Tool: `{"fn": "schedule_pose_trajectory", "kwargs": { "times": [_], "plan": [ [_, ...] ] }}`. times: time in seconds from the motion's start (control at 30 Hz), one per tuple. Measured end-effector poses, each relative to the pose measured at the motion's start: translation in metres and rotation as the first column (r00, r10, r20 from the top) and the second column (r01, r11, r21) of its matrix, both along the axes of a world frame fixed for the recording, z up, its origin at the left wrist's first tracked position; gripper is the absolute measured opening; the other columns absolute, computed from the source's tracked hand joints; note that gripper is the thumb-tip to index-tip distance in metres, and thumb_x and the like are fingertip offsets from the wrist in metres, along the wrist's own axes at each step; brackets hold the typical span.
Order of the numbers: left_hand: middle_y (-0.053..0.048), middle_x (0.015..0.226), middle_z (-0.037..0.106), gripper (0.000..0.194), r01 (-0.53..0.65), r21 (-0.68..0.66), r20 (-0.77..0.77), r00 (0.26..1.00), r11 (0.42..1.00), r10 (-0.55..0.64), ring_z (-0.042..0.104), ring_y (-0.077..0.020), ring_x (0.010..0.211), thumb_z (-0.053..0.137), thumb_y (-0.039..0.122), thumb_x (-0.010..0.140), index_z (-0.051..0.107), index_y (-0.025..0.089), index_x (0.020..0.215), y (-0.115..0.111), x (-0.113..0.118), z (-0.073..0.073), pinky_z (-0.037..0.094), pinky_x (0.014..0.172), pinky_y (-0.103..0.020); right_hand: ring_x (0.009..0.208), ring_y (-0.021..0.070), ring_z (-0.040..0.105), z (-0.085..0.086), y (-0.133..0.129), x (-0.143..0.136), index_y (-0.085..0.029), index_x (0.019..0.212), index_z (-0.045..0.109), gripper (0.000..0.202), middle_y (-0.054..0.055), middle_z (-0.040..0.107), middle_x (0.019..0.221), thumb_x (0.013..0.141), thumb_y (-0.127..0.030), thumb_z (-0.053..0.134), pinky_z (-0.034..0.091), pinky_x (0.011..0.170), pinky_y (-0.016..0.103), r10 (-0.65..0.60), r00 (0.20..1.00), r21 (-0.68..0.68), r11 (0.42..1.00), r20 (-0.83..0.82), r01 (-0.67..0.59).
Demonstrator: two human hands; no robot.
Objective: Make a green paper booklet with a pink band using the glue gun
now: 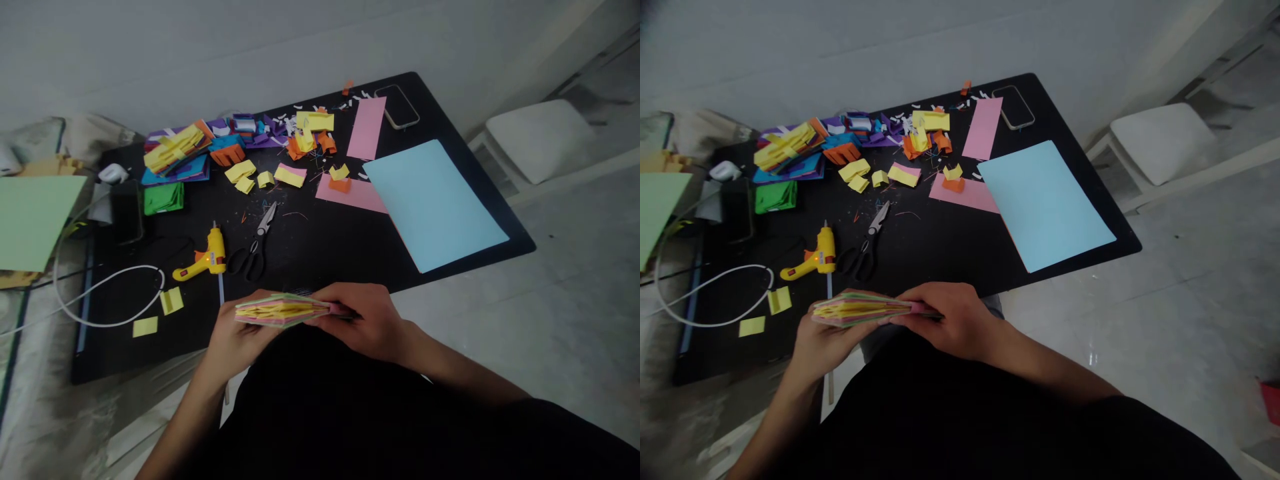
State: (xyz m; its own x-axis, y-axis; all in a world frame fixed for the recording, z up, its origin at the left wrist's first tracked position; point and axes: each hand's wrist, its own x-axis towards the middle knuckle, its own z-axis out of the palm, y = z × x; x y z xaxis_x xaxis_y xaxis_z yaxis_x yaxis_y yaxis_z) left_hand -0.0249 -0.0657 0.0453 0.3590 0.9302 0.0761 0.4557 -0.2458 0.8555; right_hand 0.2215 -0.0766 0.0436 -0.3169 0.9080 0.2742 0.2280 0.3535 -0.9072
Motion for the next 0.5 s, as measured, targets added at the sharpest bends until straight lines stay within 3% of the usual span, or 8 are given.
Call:
{"fn": "schedule_pose_trajectory", "kwargs": {
  "times": [0.1, 0.23, 0.37, 0.5],
  "plan": [
    [-0.003, 0.094, 0.085, 0.017, -0.022, 0.008, -0.025, 0.999, 1.0, 0.022, 0.081, -0.0227, 0.084, 0.087, 0.036, 0.082, 0.086, 0.028, 0.097, 0.002, 0.005, 0.002, 0.066, 0.085, -0.034, 0.06, 0.0105, 0.061, 0.003, 0.003, 0.002, -0.022, 0.099, 0.078, 0.019, -0.003, 0.071, 0.072, 0.095, -0.04, 0.078, 0.047, 0.057, 0.024, -0.008, 1.0, -0.16, 0.987, -0.03, 0.003],
    [-0.001, 0.086, 0.084, 0.017, -0.007, -0.013, 0.046, 0.999, 1.0, 0.007, 0.078, -0.0185, 0.072, 0.085, 0.035, 0.085, 0.086, 0.027, 0.1, 0.001, 0.009, 0.0, 0.064, 0.071, -0.027, 0.055, 0.0098, 0.043, 0.003, 0.004, 0.001, -0.02, 0.082, 0.075, 0.031, -0.005, 0.053, 0.061, 0.091, -0.05, 0.079, 0.032, 0.05, 0.025, -0.055, 0.991, -0.446, 0.895, -0.12, -0.004],
    [-0.001, 0.081, 0.083, 0.016, 0.032, -0.063, 0.087, 0.996, 0.998, -0.026, 0.075, -0.0164, 0.067, 0.082, 0.036, 0.088, 0.085, 0.025, 0.099, 0.0, 0.009, -0.003, 0.06, 0.066, -0.024, 0.058, 0.0103, 0.045, -0.004, 0.007, 0.0, -0.019, 0.077, 0.07, 0.038, -0.004, 0.054, 0.065, 0.087, -0.055, 0.081, 0.032, 0.052, 0.024, -0.07, 0.944, -0.606, 0.781, -0.323, -0.149],
    [0.0, 0.074, 0.08, 0.018, 0.065, -0.057, 0.158, 0.986, 0.996, -0.055, 0.072, -0.0143, 0.063, 0.083, 0.04, 0.088, 0.083, 0.022, 0.09, 0.001, 0.01, -0.004, 0.056, 0.062, -0.021, 0.065, 0.0107, 0.056, -0.021, 0.014, 0.001, -0.018, 0.09, 0.078, 0.035, -0.001, 0.068, 0.077, 0.083, -0.052, 0.087, 0.042, 0.06, 0.023, -0.105, 0.854, -0.679, 0.659, -0.509, -0.324]
  ]
}}
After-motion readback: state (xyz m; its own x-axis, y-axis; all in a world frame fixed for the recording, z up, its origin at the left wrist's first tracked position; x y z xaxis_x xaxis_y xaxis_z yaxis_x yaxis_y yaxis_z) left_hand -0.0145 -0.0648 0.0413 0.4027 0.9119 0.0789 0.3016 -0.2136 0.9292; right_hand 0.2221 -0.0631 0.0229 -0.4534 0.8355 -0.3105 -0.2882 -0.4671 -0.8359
